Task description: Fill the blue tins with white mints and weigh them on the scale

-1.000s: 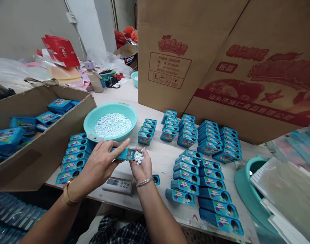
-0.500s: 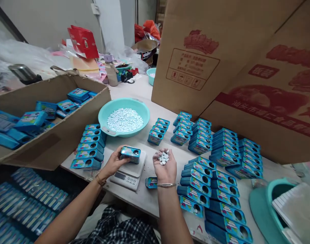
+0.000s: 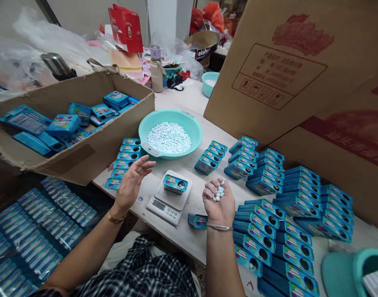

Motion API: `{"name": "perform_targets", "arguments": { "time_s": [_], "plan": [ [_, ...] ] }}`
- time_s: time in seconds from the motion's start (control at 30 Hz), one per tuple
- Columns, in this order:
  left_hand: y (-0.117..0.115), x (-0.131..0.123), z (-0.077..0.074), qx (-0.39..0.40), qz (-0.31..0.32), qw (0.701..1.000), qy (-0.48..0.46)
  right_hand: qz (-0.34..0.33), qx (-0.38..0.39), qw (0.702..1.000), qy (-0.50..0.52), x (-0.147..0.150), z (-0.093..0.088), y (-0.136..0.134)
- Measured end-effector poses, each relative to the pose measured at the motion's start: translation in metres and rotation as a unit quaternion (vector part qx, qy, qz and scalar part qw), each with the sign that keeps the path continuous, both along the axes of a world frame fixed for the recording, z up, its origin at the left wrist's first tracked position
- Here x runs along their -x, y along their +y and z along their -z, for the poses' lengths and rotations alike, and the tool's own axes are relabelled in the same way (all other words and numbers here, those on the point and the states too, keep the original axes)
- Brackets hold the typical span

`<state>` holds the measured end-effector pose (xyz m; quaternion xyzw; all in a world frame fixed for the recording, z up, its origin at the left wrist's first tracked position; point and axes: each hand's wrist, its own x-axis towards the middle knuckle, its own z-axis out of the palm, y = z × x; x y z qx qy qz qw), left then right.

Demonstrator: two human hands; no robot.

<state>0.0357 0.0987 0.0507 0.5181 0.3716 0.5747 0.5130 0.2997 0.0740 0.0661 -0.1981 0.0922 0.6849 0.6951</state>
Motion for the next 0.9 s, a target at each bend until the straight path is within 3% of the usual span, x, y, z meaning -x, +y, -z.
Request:
{"name": "perform_targets", "arguments": {
  "time_s": [0.33,0.53,0.63,0.73,0.9],
  "plan": [
    [-0.003,0.0,0.012,0.028,0.027,0.999,0.005,-0.012,-0.024,0.999,-0.041,-0.002,-0.002,-0.002],
    [-0.005,-0.002,0.012,-0.004,0.051,0.997,0.06,-0.014,-0.039,0.997,-0.063,-0.001,-0.003,-0.003],
    [-0.01,-0.01,0.002,-0.046,0.024,0.987,0.152,-0.009,-0.031,0.997,-0.073,0.005,-0.006,-0.003],
    [-0.016,-0.025,-0.015,-0.134,-0.013,0.959,0.25,-0.002,-0.002,0.998,-0.066,0.015,-0.011,-0.001],
    [-0.017,-0.063,-0.047,-0.266,0.063,0.876,0.397,0.017,0.031,0.997,-0.062,0.043,-0.02,0.005]
  ]
}}
